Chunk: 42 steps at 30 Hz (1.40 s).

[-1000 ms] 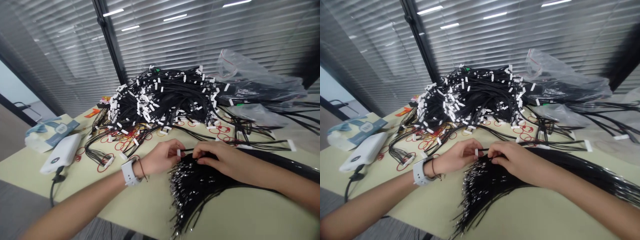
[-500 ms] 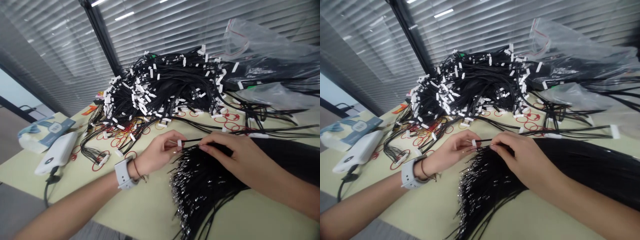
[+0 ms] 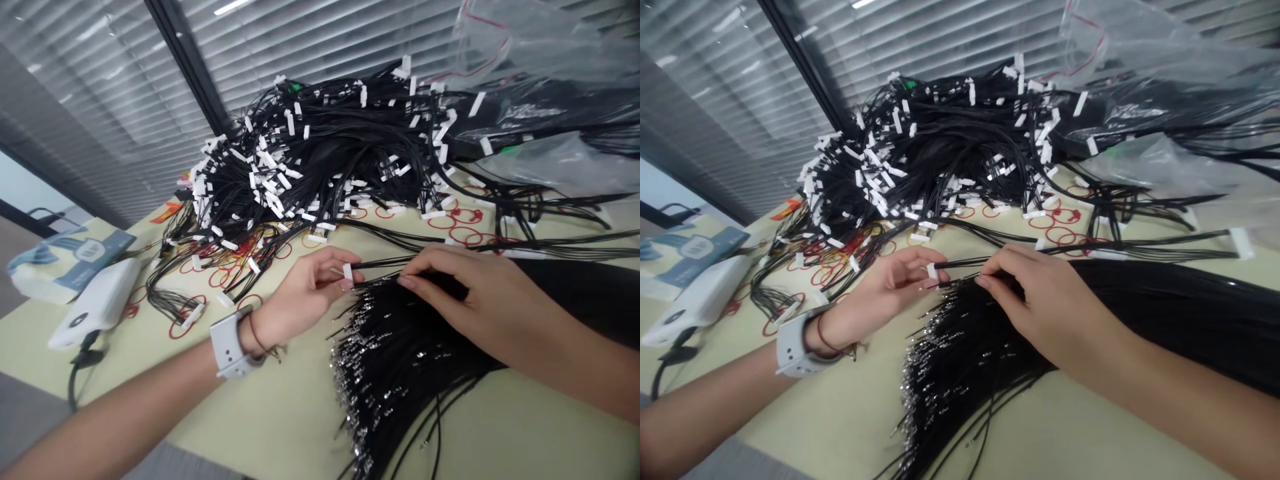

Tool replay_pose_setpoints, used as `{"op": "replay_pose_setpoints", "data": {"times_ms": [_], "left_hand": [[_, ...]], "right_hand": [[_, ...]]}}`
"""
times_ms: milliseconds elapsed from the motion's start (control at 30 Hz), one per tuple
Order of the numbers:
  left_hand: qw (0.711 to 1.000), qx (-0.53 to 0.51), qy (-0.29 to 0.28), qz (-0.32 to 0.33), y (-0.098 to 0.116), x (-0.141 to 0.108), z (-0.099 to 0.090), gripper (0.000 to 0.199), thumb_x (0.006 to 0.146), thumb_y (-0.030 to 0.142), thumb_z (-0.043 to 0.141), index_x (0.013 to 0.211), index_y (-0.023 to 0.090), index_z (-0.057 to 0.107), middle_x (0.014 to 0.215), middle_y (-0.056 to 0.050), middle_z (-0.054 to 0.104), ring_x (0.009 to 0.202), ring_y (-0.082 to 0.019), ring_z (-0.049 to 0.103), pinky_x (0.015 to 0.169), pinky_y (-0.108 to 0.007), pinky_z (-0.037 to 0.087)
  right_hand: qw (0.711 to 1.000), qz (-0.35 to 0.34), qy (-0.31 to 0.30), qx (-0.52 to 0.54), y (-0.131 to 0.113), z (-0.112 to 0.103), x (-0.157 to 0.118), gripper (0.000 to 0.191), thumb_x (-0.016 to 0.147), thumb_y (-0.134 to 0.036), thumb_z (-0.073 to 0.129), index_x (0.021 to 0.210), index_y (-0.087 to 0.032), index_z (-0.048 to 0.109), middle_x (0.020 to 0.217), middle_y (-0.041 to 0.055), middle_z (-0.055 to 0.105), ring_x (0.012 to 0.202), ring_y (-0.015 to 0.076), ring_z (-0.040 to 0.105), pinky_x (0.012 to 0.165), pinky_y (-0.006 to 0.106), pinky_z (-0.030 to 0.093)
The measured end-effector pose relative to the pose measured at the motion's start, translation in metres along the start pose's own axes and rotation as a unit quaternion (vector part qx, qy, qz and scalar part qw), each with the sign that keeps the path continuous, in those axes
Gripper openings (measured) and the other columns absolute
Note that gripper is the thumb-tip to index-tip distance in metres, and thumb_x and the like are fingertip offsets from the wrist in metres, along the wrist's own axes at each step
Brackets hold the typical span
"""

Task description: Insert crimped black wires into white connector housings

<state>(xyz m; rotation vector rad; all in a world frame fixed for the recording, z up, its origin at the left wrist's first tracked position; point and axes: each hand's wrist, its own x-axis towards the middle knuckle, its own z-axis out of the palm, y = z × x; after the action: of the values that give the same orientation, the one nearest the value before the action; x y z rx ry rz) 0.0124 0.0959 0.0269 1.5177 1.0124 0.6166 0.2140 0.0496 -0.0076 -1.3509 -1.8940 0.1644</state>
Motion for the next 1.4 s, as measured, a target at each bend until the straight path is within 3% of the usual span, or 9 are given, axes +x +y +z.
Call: {"op": "replay_pose_setpoints", "data": {"times_ms": [133, 367, 633, 1200, 1400], "left_hand": [[1.000, 0.004, 0.011, 0.013, 0.0001, 0.0034, -0.0065, 0.021, 0.077, 0.010, 0.061, 0.098, 0.012, 0.057, 0.090, -0.002, 0.069, 0.081, 0.000, 0.064, 0.077, -0.008, 0.048], [1.000, 0.000, 0.010, 0.013, -0.0011, 0.0051, -0.0086, 0.022, 0.078, 0.009, 0.060, 0.099, 0.011, 0.055, 0.091, -0.005, 0.070, 0.083, -0.001, 0.065, 0.077, -0.009, 0.047], [1.000, -0.012, 0.017, -0.008, 0.0013, 0.0063, -0.0037, 0.018, 0.077, 0.004, 0.058, 0.094, 0.010, 0.055, 0.083, -0.001, 0.068, 0.078, 0.002, 0.065, 0.072, -0.004, 0.047], [0.999, -0.021, 0.014, -0.031, 0.0020, 0.0050, -0.0038, 0.020, 0.078, 0.007, 0.059, 0.097, 0.011, 0.056, 0.083, -0.001, 0.069, 0.079, 0.000, 0.065, 0.072, -0.005, 0.048], [1.000, -0.018, 0.007, -0.021, 0.0000, 0.0046, -0.0075, 0.021, 0.078, 0.009, 0.060, 0.098, 0.012, 0.058, 0.087, -0.003, 0.070, 0.079, -0.001, 0.064, 0.074, -0.009, 0.048]], "right_hand": [[1.000, 0.023, 0.011, -0.003, -0.0004, 0.0001, -0.0011, 0.019, 0.080, -0.032, 0.053, 0.074, -0.020, 0.065, 0.067, -0.0055, 0.063, 0.043, -0.0016, 0.045, 0.040, 0.012, 0.032], [0.999, 0.030, 0.012, 0.006, -0.0017, 0.0003, 0.0013, 0.018, 0.077, -0.029, 0.054, 0.068, -0.019, 0.065, 0.057, -0.0056, 0.059, 0.036, -0.0022, 0.037, 0.036, 0.012, 0.026], [0.997, 0.067, -0.025, 0.007, -0.0009, 0.0001, -0.0013, 0.028, 0.079, -0.041, 0.049, 0.071, -0.022, 0.068, 0.068, -0.0056, 0.064, 0.044, -0.0004, 0.047, 0.042, 0.013, 0.033], [1.000, 0.001, -0.004, -0.006, 0.0048, 0.0047, -0.0024, 0.029, 0.082, -0.044, 0.046, 0.071, -0.027, 0.067, 0.076, -0.0069, 0.067, 0.059, 0.0032, 0.060, 0.042, 0.014, 0.038], [0.999, 0.011, -0.037, -0.007, 0.0001, 0.0007, -0.0043, 0.030, 0.084, -0.041, 0.046, 0.073, -0.024, 0.068, 0.080, -0.0038, 0.066, 0.065, 0.0036, 0.061, 0.050, 0.014, 0.042]]}}
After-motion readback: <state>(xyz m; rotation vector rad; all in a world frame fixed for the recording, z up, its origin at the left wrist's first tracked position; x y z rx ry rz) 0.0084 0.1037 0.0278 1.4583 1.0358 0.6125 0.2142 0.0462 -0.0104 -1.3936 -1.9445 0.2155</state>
